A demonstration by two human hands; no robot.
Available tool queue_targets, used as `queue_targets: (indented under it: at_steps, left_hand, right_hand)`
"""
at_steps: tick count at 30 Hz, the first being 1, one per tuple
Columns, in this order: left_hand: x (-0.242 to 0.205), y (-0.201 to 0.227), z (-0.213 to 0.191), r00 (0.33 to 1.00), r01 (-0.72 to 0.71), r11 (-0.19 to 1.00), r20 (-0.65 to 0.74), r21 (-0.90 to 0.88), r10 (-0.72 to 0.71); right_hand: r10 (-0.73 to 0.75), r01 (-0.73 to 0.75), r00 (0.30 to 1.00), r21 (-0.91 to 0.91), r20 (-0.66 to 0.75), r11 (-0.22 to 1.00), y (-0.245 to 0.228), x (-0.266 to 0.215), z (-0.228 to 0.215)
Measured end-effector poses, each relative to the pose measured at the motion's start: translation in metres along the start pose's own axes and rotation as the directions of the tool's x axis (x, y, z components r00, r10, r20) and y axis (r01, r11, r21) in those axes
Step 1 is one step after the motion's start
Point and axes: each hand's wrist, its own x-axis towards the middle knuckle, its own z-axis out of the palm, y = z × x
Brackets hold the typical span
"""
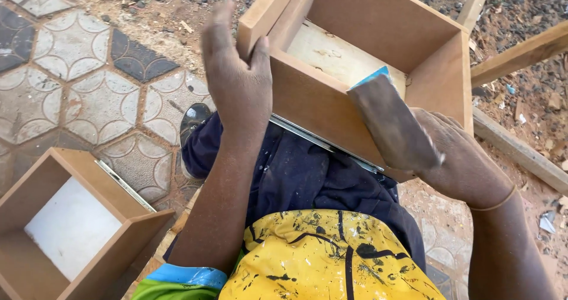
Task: Sanding the edges and corners of a wooden drawer box using sandpaper to smooth the surfaces.
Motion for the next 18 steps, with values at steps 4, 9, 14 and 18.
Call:
queue_targets:
  at_steps: [4,9,14,18]
  left_hand:
    - [-0.019,0.025,0.0,0.95,-0.263,0.963,-0.191,-0.057,0.248]
    - [-0.008,0.043,0.0,0.734,-0.331,0.912,0.542,-0.241,0.409]
    - [0.0,0.044,0.006,0.721,-0.372,0.903,0.546,-0.215,0.427]
    - [-0.001,0.041,0.008,0.744,-0.362,0.902,0.51,-0.236,0.432]
  right_hand:
    - [0.183,-0.184,0.983,-0.057,-0.02,0.981,0.009,0.001,0.005]
    - [-0.016,0.015,0.997,-0.017,-0.07,1.0,0.008,0.005,0.003]
    - [-0.337,0.302,0.922,-0.193,-0.191,0.934,0.016,0.004,0.012]
    - [-0.554,0.553,0.829,-0.036,-0.082,0.833,0.007,-0.002,0.014]
